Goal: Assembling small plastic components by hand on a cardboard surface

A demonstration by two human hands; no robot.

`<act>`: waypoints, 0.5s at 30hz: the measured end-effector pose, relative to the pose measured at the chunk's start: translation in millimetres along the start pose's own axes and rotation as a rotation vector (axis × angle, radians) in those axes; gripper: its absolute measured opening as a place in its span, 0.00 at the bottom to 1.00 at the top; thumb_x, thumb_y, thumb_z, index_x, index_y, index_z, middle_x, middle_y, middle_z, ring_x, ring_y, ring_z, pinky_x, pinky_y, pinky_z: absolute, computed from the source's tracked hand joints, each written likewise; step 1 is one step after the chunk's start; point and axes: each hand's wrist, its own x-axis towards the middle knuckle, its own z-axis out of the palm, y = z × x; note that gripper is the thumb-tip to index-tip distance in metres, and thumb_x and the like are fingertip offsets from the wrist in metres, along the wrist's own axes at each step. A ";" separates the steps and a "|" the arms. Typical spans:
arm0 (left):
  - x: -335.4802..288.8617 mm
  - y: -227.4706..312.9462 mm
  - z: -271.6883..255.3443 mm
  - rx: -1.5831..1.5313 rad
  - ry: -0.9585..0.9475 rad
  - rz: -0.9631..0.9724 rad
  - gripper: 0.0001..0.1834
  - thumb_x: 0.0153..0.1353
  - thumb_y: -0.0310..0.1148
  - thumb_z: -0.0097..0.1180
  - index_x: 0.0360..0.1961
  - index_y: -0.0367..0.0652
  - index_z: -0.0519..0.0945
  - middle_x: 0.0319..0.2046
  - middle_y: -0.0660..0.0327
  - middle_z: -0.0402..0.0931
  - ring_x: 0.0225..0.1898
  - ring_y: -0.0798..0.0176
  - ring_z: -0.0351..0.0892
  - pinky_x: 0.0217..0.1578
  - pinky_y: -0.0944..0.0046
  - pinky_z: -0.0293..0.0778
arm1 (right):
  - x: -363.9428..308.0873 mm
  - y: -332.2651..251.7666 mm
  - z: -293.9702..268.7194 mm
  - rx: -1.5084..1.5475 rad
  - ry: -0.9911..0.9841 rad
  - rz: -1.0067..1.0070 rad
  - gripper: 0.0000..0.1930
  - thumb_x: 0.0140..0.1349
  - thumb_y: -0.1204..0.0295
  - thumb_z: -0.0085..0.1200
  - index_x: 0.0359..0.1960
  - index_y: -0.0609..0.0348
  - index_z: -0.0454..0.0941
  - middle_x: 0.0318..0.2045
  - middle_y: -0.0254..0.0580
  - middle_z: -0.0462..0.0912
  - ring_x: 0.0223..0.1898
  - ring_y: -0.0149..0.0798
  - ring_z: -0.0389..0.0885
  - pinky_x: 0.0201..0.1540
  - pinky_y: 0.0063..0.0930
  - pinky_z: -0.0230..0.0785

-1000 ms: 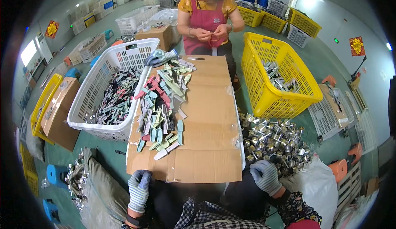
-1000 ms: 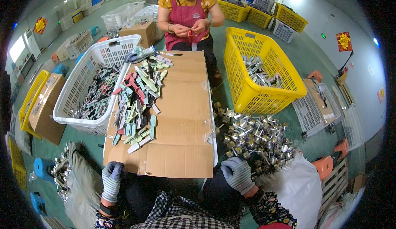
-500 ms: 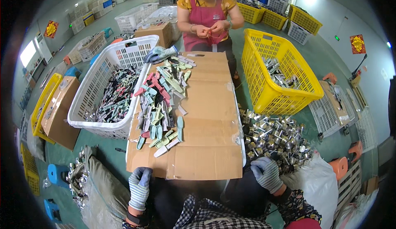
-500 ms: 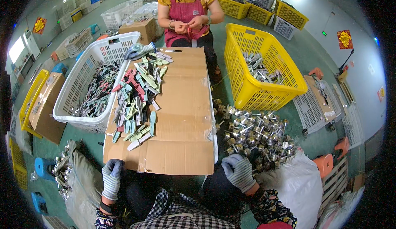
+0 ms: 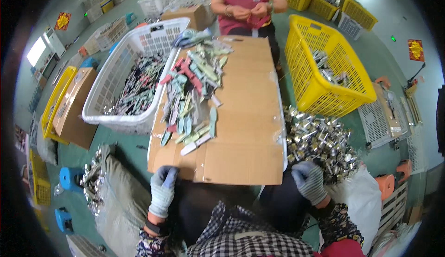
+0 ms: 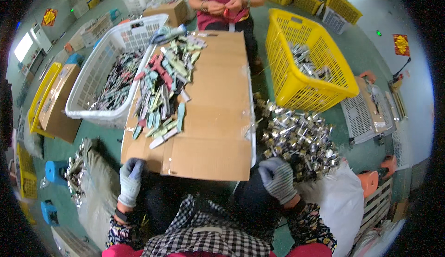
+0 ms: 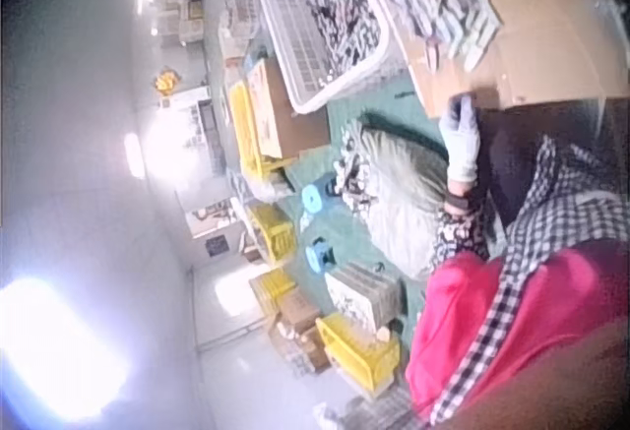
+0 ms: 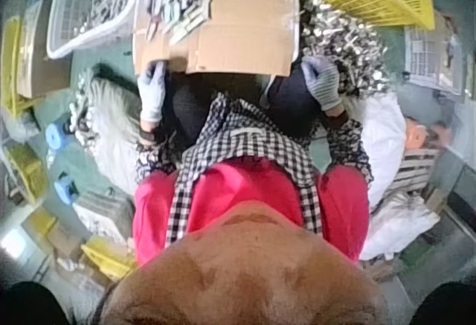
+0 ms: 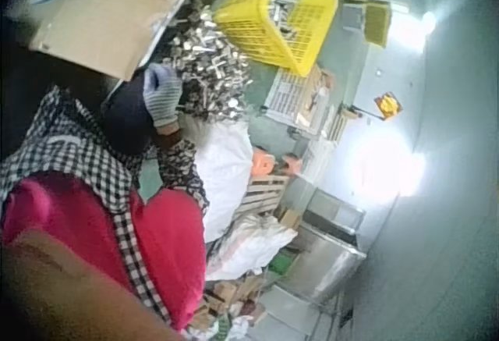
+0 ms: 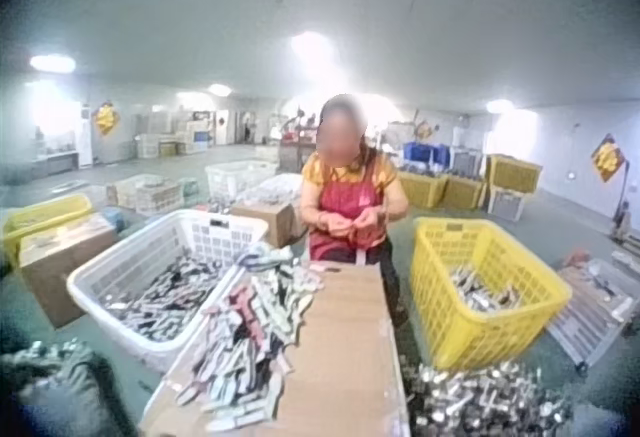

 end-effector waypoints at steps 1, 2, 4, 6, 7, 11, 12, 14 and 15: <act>3.3 1.0 0.3 0.011 -0.009 -0.008 0.12 0.63 0.36 0.54 0.33 0.36 0.79 0.21 0.65 0.75 0.23 0.74 0.70 0.26 0.71 0.67 | 2.8 -5.4 -0.3 0.101 -0.028 0.118 0.08 0.48 0.80 0.60 0.31 0.59 0.78 0.27 0.44 0.78 0.30 0.43 0.79 0.33 0.33 0.71; 2.1 7.0 2.0 -0.019 -0.029 0.015 0.12 0.63 0.36 0.54 0.33 0.36 0.79 0.22 0.65 0.75 0.24 0.74 0.70 0.27 0.72 0.68 | 2.5 -6.4 1.2 0.134 -0.034 0.167 0.07 0.48 0.80 0.59 0.31 0.59 0.78 0.28 0.44 0.78 0.30 0.43 0.78 0.33 0.33 0.71; 1.8 20.5 6.6 -0.077 -0.103 -0.052 0.11 0.62 0.34 0.55 0.35 0.36 0.79 0.22 0.66 0.75 0.25 0.76 0.71 0.27 0.73 0.68 | 8.9 -11.9 1.9 0.208 -0.047 0.248 0.05 0.50 0.79 0.58 0.30 0.61 0.79 0.28 0.45 0.79 0.29 0.43 0.78 0.34 0.32 0.71; -1.7 38.2 11.6 -0.062 -0.176 0.011 0.10 0.61 0.33 0.55 0.36 0.35 0.79 0.23 0.65 0.76 0.25 0.74 0.72 0.28 0.72 0.69 | 14.1 -20.9 5.3 0.239 -0.068 0.196 0.06 0.50 0.78 0.59 0.32 0.62 0.80 0.28 0.45 0.79 0.30 0.42 0.79 0.33 0.31 0.71; -1.5 45.8 17.0 -0.011 -0.218 0.091 0.09 0.60 0.31 0.56 0.37 0.35 0.79 0.23 0.63 0.77 0.25 0.72 0.74 0.29 0.71 0.70 | 14.0 -23.3 6.2 0.228 -0.081 0.194 0.06 0.50 0.77 0.60 0.32 0.62 0.80 0.29 0.45 0.79 0.30 0.42 0.79 0.33 0.30 0.71; 18.3 84.0 42.4 0.681 -0.381 0.721 0.29 0.50 0.39 0.62 0.53 0.39 0.73 0.51 0.44 0.70 0.54 0.44 0.69 0.55 0.51 0.64 | 13.1 -25.2 2.8 0.279 -0.091 0.220 0.07 0.50 0.76 0.61 0.32 0.63 0.80 0.30 0.46 0.80 0.31 0.43 0.80 0.33 0.31 0.72; 21.4 85.0 54.9 0.680 -0.425 0.750 0.29 0.50 0.39 0.62 0.53 0.39 0.73 0.51 0.44 0.70 0.54 0.44 0.69 0.55 0.51 0.64 | 10.6 -20.1 -2.0 0.288 -0.108 0.221 0.08 0.50 0.76 0.61 0.33 0.63 0.81 0.30 0.46 0.80 0.32 0.43 0.80 0.35 0.31 0.72; 23.0 80.8 75.1 0.903 -0.501 0.850 0.40 0.48 0.48 0.63 0.60 0.40 0.66 0.59 0.43 0.62 0.61 0.41 0.60 0.61 0.45 0.55 | 9.0 -12.8 -8.8 0.279 -0.122 0.179 0.08 0.50 0.76 0.61 0.34 0.63 0.81 0.32 0.47 0.81 0.34 0.44 0.81 0.38 0.32 0.73; 20.8 77.6 84.1 0.891 -0.569 0.895 0.40 0.48 0.48 0.63 0.60 0.40 0.66 0.59 0.43 0.62 0.61 0.41 0.60 0.61 0.45 0.55 | 9.5 -9.5 -15.6 0.308 -0.157 0.219 0.08 0.51 0.75 0.59 0.34 0.63 0.81 0.34 0.47 0.81 0.37 0.44 0.81 0.42 0.32 0.72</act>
